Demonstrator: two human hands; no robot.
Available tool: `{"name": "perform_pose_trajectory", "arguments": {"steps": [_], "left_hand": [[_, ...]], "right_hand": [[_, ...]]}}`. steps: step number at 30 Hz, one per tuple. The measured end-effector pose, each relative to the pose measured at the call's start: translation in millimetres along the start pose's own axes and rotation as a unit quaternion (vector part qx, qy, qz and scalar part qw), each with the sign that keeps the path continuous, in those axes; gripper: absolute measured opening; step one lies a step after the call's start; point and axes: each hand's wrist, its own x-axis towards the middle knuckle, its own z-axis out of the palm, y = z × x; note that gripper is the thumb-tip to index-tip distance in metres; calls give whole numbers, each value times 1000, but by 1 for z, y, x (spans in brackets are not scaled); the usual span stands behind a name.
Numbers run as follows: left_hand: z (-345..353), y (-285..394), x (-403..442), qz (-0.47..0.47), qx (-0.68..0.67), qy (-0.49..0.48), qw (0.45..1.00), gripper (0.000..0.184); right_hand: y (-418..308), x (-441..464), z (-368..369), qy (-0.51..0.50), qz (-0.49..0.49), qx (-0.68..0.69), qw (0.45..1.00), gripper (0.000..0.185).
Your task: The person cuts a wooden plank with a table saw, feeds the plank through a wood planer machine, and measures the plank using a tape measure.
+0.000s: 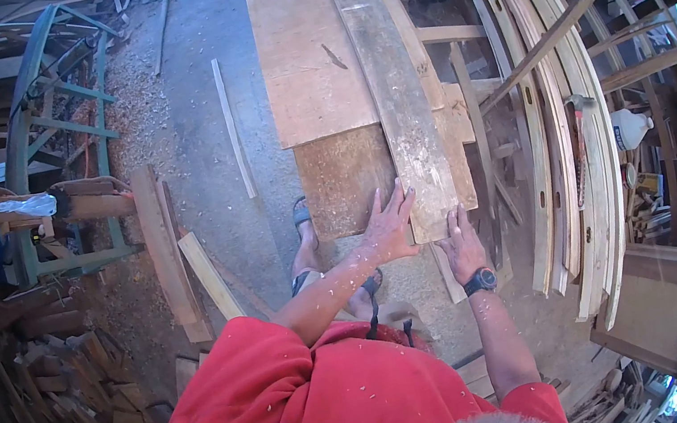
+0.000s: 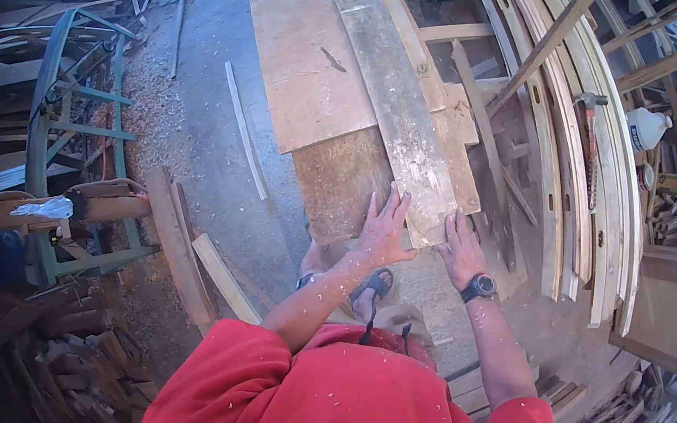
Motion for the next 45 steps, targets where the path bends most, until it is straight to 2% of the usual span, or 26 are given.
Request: {"name": "perform_pose_trajectory", "arguments": {"steps": [10,13,18,23,25,29,31,45], "left_hand": [[-15,-19,21,-1,-3,-10,1000,123],[-18,-23,27,-8,3,-37,999,128],[-25,-28,36,-8,-10,-14,1000,123],[-29,-36,47,-5,3,-12,1000,125],[-32,-39,50,-5,10,-17,1000,128],[-34,-46,59,-2,0,1,1000,128],[-38,-50,63,-2,1,5,1000,128],[-62,-77,97,1,6,2,1000,128]], "right_hand": [[0,30,1,-4,-10,-16,1000,73],[-3,39,-3,-13,-8,-16,1000,73],[-3,51,-4,-30,7,-10,999,74],[-2,64,-3,-33,8,-17,999,73],[0,69,-1,18,-34,-59,998,74],[1,81,-3,-23,-6,-6,1000,72],[-1,90,-6,-13,-22,-52,998,72],[0,140,-5,-5,-25,-71,997,69]]}}
